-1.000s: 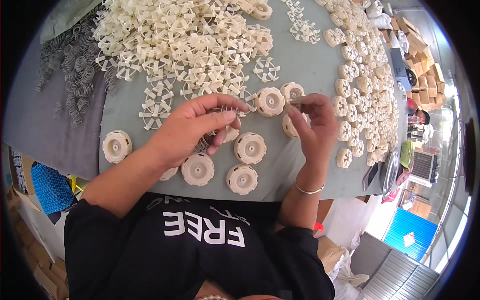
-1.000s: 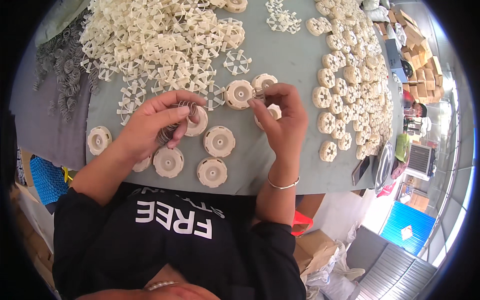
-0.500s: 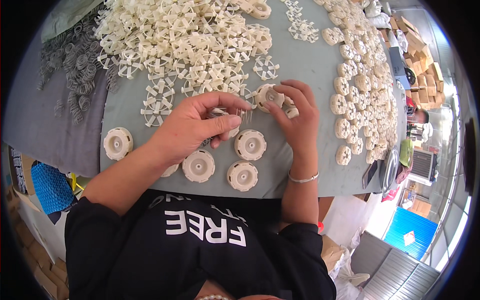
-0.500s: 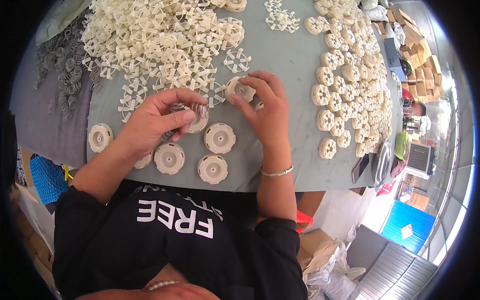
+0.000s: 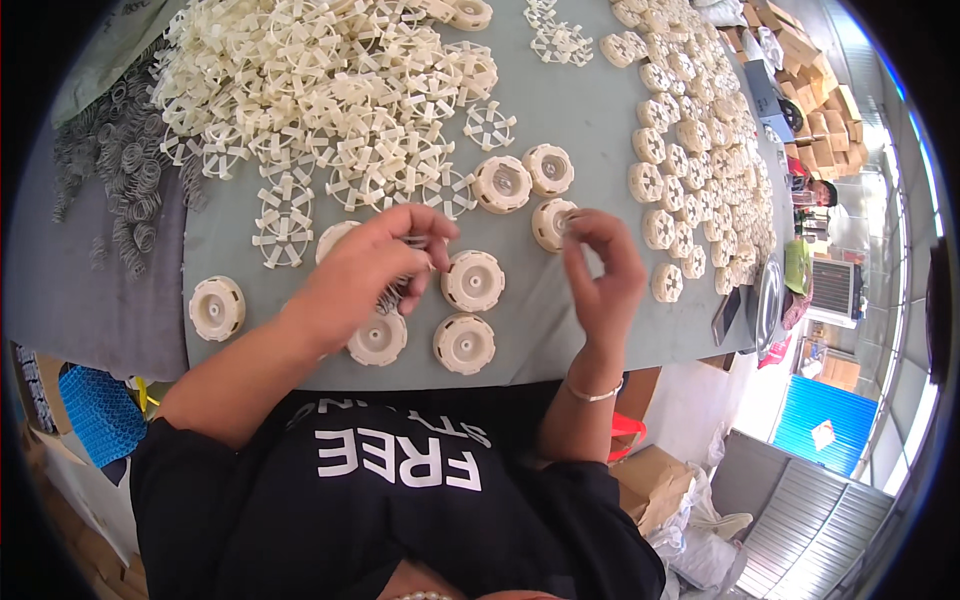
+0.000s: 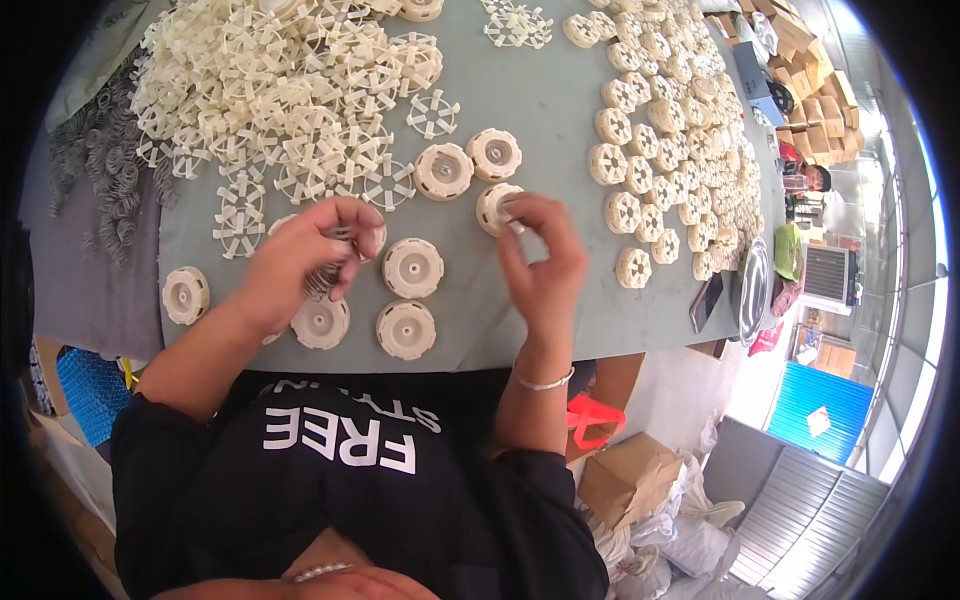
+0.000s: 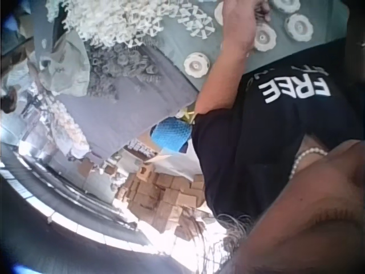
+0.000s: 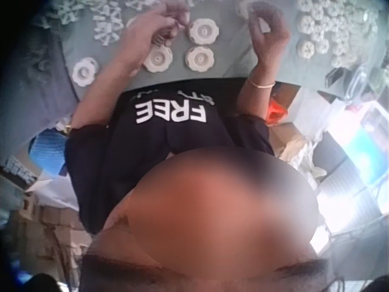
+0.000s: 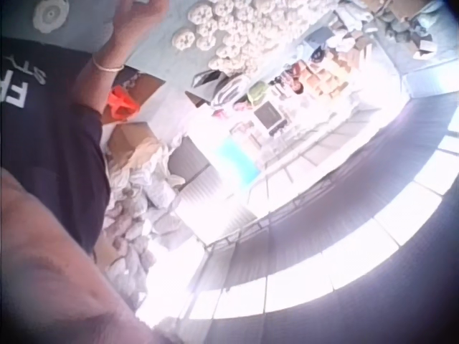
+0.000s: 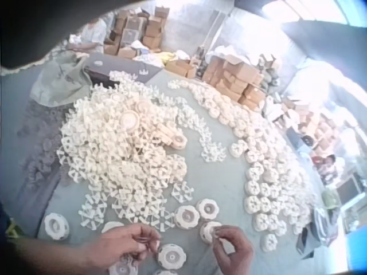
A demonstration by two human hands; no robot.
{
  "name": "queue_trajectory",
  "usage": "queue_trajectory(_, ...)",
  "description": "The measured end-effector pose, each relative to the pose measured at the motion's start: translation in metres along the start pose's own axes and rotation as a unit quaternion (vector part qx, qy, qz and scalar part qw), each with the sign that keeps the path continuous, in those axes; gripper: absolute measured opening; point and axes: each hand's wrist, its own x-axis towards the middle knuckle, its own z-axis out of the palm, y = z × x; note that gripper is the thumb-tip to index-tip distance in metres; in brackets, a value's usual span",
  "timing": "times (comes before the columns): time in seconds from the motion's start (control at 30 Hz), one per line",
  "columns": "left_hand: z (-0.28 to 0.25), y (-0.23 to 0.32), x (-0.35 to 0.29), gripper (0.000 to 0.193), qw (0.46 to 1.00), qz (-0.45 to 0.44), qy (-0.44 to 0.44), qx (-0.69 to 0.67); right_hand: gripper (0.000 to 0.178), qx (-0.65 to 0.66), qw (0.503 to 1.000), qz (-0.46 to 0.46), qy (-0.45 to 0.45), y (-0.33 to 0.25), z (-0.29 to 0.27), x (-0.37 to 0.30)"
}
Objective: The person assembles small white plastic components by hand. They pick up a circular base, insert a metal spring, and attach a cross-shaped plastic piece to form a complete unit. The person repeats this process, placing the finished units in a row on the table.
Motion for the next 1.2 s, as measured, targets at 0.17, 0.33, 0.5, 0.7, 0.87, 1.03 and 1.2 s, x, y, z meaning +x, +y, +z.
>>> queue_trajectory(0.17, 0.002, 0.008, -0.002, 0.032, 0.999, 0.017, -0.012, 0.025, 0.017, -0.147, 0.989, -0.018, -0.012, 0.024, -0.004, 0.007)
queue_trajectory(0.33, 0.004, 0.012, -0.003, 0.03, 0.998, -0.001, 0.002, 0.061, 0.019, -0.13, 0.991, -0.002, 0.007, 0.008, -0.001, 0.017)
queue_trajectory(0.5, -0.001, 0.007, -0.003, 0.033, 0.998, 0.023, 0.028, 0.056, 0.02, -0.13, 0.985, -0.103, -0.044, -0.013, 0.034, 0.05)
queue_trajectory(0.7, -0.002, 0.014, -0.001, 0.037, 0.999, 0.042, 0.029, 0.019, 0.021, -0.091, 0.993, -0.067, -0.028, 0.0, 0.048, 0.045)
queue_trajectory(0.87, -0.005, 0.005, 0.0, 0.031, 0.994, 0.073, 0.055, 0.052, 0.02, -0.184, 0.965, -0.182, -0.036, -0.001, 0.046, 0.05)
queue_trajectory(1.03, -0.006, -0.003, 0.004, 0.033, 0.977, 0.144, 0.052, 0.15, 0.024, 0.106, 0.99, -0.033, -0.093, -0.028, 0.046, 0.027)
queue_trajectory(1.2, 0.0, -0.001, 0.003, 0.027, 0.956, 0.184, 0.086, 0.213, 0.03, 0.384, 0.894, 0.138, -0.185, -0.039, 0.058, 0.008)
